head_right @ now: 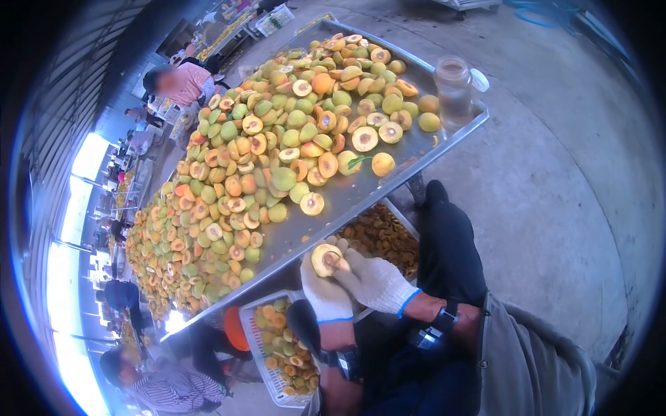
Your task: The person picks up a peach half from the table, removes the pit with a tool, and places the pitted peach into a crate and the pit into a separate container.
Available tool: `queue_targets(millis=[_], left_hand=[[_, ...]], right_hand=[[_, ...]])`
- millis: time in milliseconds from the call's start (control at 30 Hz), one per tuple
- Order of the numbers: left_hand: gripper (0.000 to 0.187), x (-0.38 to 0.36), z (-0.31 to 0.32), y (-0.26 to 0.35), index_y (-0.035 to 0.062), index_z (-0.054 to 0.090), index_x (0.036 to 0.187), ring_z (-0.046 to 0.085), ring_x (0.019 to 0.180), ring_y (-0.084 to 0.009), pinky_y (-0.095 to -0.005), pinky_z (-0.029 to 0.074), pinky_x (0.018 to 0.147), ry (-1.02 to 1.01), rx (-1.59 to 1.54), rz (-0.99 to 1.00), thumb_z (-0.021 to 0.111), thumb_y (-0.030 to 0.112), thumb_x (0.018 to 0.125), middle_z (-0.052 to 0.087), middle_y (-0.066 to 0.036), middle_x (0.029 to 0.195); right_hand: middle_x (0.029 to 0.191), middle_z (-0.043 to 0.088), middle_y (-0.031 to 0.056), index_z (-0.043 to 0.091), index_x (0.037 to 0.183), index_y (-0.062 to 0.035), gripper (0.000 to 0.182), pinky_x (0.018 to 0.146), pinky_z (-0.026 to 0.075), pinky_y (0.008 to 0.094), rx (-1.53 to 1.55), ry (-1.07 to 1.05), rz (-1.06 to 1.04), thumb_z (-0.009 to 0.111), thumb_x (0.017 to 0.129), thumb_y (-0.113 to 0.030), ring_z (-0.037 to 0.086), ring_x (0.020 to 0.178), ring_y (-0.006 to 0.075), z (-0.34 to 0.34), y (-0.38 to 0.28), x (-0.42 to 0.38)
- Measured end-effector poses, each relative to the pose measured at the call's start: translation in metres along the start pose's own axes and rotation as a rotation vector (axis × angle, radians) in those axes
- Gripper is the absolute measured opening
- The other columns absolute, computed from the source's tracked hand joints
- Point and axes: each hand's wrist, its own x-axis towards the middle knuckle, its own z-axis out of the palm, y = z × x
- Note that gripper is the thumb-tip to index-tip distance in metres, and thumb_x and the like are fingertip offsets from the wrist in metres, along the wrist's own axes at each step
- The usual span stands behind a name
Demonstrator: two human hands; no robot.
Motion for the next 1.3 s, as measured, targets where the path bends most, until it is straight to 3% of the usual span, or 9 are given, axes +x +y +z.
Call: queue_targets(millis=[200, 267, 367, 700, 900, 1000, 1067, 1300], left_hand=[[0.05, -0.006, 0.003, -0.005, -0.0011, 0.058, 0.117, 0.068, 0.099, -0.0333, -0.046, 0.058, 0.091, 0.028, -0.019, 0.057, 0.039, 0.045, 0.111, 0.067, -0.018, 0.111], [0.053, -0.003, 0.0, -0.004, -0.0003, 0.059, 0.114, 0.066, 0.093, -0.0311, -0.0446, 0.058, 0.088, 0.075, 0.024, 0.027, 0.039, 0.049, 0.111, 0.067, -0.017, 0.107], [0.055, -0.003, 0.0, -0.002, -0.0008, 0.06, 0.115, 0.066, 0.093, -0.031, -0.0449, 0.058, 0.088, 0.13, -0.022, -0.025, 0.039, 0.05, 0.11, 0.066, -0.018, 0.108], [0.054, -0.013, 0.004, 0.007, -0.0028, 0.061, 0.116, 0.066, 0.097, -0.0299, -0.0459, 0.059, 0.088, 0.052, 0.088, 0.062, 0.043, 0.048, 0.111, 0.065, -0.018, 0.107], [0.047, -0.01, -0.007, 0.01, -0.0012, 0.061, 0.11, 0.066, 0.094, -0.0308, -0.0466, 0.059, 0.087, 0.03, -0.059, -0.038, 0.045, 0.043, 0.111, 0.065, -0.017, 0.102], [0.046, -0.015, -0.002, 0.013, -0.001, 0.061, 0.11, 0.066, 0.093, -0.031, -0.0469, 0.059, 0.086, 0.027, -0.116, -0.031, 0.045, 0.042, 0.111, 0.065, -0.017, 0.102], [0.047, -0.018, 0.001, 0.014, -0.0012, 0.061, 0.11, 0.066, 0.092, -0.0312, -0.0472, 0.059, 0.086, 0.021, -0.065, -0.019, 0.044, 0.043, 0.111, 0.065, -0.017, 0.102], [0.054, -0.034, 0.011, 0.022, -0.0031, 0.064, 0.104, 0.069, 0.087, -0.0321, -0.0456, 0.06, 0.081, 0.106, 0.045, 0.043, 0.041, 0.044, 0.111, 0.067, -0.018, 0.097]], right_hand=[[0.092, 0.069, 0.0337, 0.053, 0.126, -0.0008, 0.05, 0.077, 0.051, 0.0606, 0.057, -0.069, 0.052, 0.05, 0.105, -0.045, 0.067, 0.086, 0.0538, 0.002, -0.003, -0.001], [0.084, 0.068, 0.0316, 0.051, 0.127, 0.0004, 0.049, 0.067, 0.05, 0.0589, -0.006, -0.025, -0.003, 0.054, 0.105, -0.043, 0.067, 0.077, 0.0524, 0.006, -0.003, -0.002], [0.095, 0.069, 0.0344, 0.05, 0.135, 0.0023, 0.055, 0.077, 0.051, 0.0598, -0.065, -0.097, 0.021, 0.047, 0.106, -0.045, 0.067, 0.087, 0.053, 0.0, -0.01, -0.004], [0.094, 0.069, 0.0329, 0.052, 0.129, 0.0069, 0.056, 0.077, 0.052, 0.0585, -0.121, -0.119, 0.015, 0.047, 0.105, -0.044, 0.068, 0.085, 0.0514, 0.002, -0.013, -0.008], [0.093, 0.069, 0.0333, 0.054, 0.123, 0.0068, 0.055, 0.077, 0.052, 0.0584, -0.08, -0.151, -0.014, 0.05, 0.105, -0.045, 0.068, 0.086, 0.0515, 0.002, -0.015, -0.01], [0.093, 0.069, 0.0335, 0.054, 0.121, 0.0071, 0.056, 0.076, 0.051, 0.0582, -0.117, -0.136, -0.03, 0.051, 0.104, -0.046, 0.068, 0.085, 0.0514, 0.006, -0.012, -0.011], [0.079, 0.068, 0.0301, 0.05, 0.128, 0.0048, 0.055, 0.063, 0.05, 0.0574, -0.044, -0.018, -0.128, 0.053, 0.105, -0.045, 0.066, 0.071, 0.0507, 0.015, -0.001, -0.013], [0.078, 0.067, 0.0295, 0.049, 0.129, 0.0044, 0.053, 0.062, 0.051, 0.0559, -0.079, -0.053, -0.096, 0.053, 0.105, -0.043, 0.067, 0.071, 0.0497, 0.02, -0.005, -0.019]])
